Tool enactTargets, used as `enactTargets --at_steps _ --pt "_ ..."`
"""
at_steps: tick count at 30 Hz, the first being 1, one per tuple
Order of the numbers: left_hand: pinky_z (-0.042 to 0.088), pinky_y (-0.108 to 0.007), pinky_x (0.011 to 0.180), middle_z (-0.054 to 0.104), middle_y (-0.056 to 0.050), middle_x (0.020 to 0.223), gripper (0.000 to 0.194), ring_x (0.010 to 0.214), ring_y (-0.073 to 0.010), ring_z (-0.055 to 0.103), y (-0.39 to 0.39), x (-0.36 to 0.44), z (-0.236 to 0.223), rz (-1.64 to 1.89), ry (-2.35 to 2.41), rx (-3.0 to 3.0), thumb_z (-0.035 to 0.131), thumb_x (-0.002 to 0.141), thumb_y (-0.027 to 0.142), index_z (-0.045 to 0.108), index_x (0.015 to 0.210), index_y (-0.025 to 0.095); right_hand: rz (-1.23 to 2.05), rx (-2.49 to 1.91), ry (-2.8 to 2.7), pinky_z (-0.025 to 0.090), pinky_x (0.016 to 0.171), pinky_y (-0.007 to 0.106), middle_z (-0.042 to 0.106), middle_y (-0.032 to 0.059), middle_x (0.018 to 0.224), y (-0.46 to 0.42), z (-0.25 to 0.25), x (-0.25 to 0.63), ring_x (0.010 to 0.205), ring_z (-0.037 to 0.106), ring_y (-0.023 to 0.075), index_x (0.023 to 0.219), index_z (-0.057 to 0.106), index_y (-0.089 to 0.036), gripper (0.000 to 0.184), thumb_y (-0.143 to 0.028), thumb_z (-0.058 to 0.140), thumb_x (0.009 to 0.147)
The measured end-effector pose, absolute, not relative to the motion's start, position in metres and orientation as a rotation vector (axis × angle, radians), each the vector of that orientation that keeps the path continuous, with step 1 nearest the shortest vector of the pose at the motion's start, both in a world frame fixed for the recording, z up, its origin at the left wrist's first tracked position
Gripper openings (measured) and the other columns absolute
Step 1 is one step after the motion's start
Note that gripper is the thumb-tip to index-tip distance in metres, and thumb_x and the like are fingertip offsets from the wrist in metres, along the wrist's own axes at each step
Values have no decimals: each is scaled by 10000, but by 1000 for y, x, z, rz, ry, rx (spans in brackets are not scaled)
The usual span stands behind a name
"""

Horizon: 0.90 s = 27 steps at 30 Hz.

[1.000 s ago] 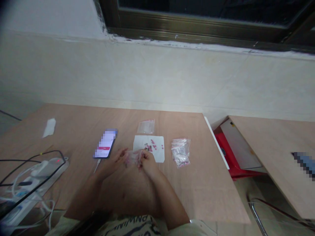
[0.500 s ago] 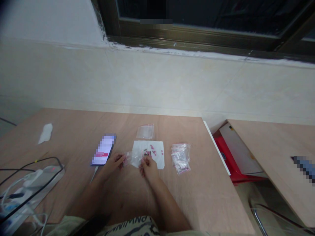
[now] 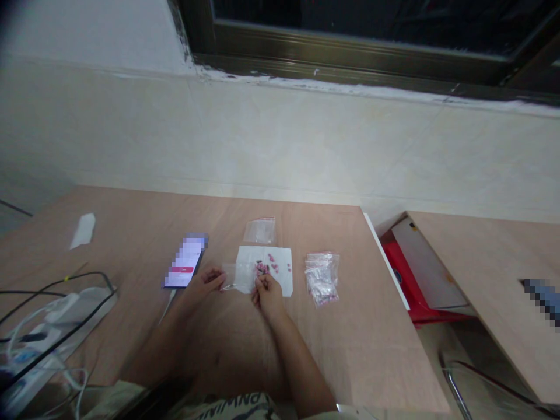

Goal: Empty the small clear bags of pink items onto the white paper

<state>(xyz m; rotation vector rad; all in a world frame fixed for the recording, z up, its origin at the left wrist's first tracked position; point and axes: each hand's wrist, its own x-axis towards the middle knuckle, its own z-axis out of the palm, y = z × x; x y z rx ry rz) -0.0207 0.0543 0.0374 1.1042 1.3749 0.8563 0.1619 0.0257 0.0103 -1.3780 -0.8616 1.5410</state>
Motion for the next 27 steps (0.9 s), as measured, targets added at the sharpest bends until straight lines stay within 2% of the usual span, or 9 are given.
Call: enactTargets --at_steps 10,15,18,23,27 --pt "414 -217 447 498 66 509 291 428 -82 477 56 -7 58 905 1321 1153 617 613 428 497 682 172 1555 -1334 -737 280 277 177 539 -55 450 30 7 164 276 381 48 703 508 -161 449 -550 649 527" --pt "262 -179 323 386 87 423 392 332 -61 350 54 -5 59 696 1380 1165 479 678 559 434 587 180 1538 -1331 -705 287 280 183 555 -44 462 31 8 164 283 385 52 718 533 -156 464 -547 663 505" --pt "220 -173 332 360 90 422 394 343 -53 314 55 -3 60 644 1421 1217 500 660 551 435 564 175 1567 -1316 -705 285 287 184 566 -39 466 32 9 164 285 385 51 725 547 -151 462 -533 672 498" --pt "234 -183 368 341 86 426 374 372 -58 305 54 5 72 713 1406 1295 467 710 507 402 537 182 1595 -1324 -693 243 286 174 585 -32 468 33 7 166 287 355 42 758 583 -142 415 -450 694 503" --pt "243 -186 376 355 80 453 363 390 -63 319 50 4 74 709 1391 1322 456 726 500 408 556 183 1627 -1304 -685 235 295 175 588 -36 482 33 9 168 295 351 41 887 612 -134 462 -406 692 522"
